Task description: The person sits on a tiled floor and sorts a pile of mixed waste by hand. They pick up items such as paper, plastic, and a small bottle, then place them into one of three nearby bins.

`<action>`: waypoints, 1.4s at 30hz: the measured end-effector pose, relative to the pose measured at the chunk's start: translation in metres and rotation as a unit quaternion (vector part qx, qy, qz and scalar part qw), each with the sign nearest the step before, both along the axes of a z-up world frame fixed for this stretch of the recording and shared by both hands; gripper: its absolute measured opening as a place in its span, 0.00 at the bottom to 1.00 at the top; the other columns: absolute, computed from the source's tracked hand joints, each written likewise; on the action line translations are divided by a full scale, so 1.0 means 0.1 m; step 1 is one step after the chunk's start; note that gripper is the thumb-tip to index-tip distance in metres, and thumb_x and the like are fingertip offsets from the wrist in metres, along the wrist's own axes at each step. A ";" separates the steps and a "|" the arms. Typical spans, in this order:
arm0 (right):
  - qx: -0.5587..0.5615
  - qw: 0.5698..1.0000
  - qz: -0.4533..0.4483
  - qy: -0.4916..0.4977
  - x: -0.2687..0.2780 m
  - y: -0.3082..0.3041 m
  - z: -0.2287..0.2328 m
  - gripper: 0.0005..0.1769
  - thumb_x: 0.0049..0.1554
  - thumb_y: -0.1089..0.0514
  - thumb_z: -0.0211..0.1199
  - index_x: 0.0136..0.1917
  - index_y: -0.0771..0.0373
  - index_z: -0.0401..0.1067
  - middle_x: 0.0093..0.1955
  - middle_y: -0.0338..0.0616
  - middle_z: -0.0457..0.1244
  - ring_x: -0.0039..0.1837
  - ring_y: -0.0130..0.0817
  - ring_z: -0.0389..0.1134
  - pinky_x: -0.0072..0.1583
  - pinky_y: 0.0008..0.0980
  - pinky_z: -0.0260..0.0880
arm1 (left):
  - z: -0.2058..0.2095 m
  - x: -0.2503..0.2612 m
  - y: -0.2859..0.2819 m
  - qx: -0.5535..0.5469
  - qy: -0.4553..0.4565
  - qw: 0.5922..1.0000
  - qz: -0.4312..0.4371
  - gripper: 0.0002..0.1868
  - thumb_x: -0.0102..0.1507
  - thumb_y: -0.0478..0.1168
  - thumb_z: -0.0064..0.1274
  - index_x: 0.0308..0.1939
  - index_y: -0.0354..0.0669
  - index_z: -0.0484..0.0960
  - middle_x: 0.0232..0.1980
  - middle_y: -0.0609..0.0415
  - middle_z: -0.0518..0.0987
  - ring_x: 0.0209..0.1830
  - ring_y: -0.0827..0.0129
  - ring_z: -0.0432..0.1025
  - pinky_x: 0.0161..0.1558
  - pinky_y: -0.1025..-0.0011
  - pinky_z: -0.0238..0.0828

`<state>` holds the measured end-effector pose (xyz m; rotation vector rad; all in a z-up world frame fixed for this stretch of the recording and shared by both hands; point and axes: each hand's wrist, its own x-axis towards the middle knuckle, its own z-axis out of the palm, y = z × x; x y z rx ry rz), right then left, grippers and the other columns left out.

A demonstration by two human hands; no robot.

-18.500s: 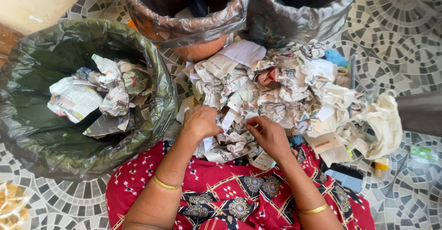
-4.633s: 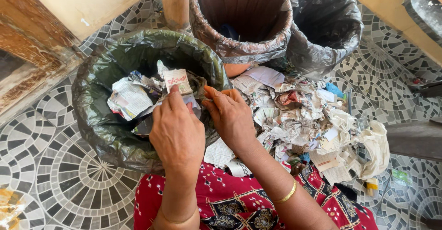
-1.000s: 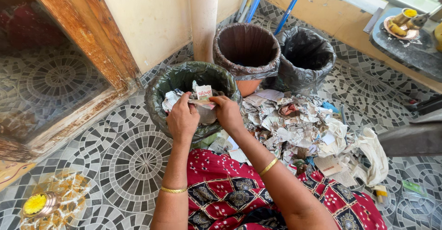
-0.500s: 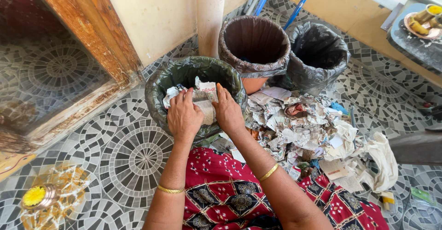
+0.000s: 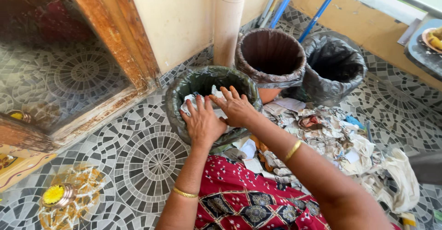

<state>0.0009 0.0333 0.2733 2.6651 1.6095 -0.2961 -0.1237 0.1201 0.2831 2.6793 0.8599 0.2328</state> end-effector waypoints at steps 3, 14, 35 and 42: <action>-0.115 0.989 0.084 -0.037 0.14 0.27 -0.24 0.49 0.56 0.48 0.68 0.82 0.42 0.45 0.86 0.49 0.36 0.84 0.62 0.37 0.69 0.67 0.54 | 0.05 -0.01 0.01 0.005 -0.009 1.000 0.003 0.49 0.50 0.51 0.61 0.71 0.35 0.62 0.76 0.40 0.59 0.77 0.38 0.46 0.71 0.36 0.41; -0.181 0.946 0.269 0.021 0.92 0.79 -1.88 0.44 0.56 0.51 0.65 0.81 0.40 0.50 0.78 0.52 0.47 0.77 0.58 0.48 0.67 0.59 0.59 | 0.05 0.00 0.08 -0.058 0.021 0.998 -0.031 0.35 0.59 0.49 0.52 0.66 0.35 0.69 0.64 0.44 0.74 0.71 0.46 0.61 0.69 0.31 0.42; -0.376 0.887 0.247 0.105 0.91 0.92 -0.93 0.40 0.56 0.58 0.61 0.80 0.37 0.59 0.63 0.55 0.68 0.64 0.51 0.68 0.64 0.44 0.68 | -0.11 0.06 0.16 -0.110 -0.020 0.989 -0.094 0.19 0.58 0.44 0.56 0.47 0.34 0.80 0.45 0.42 0.82 0.52 0.51 0.74 0.63 0.46 0.59; -0.128 0.943 0.290 0.103 0.75 1.12 -0.80 0.35 0.51 0.52 0.67 0.72 0.45 0.67 0.69 0.50 0.65 0.64 0.48 0.71 0.62 0.43 0.71 | -0.13 0.10 0.17 -0.097 -0.027 0.989 -0.108 0.20 0.55 0.44 0.58 0.46 0.32 0.81 0.41 0.39 0.82 0.46 0.50 0.75 0.58 0.44 0.63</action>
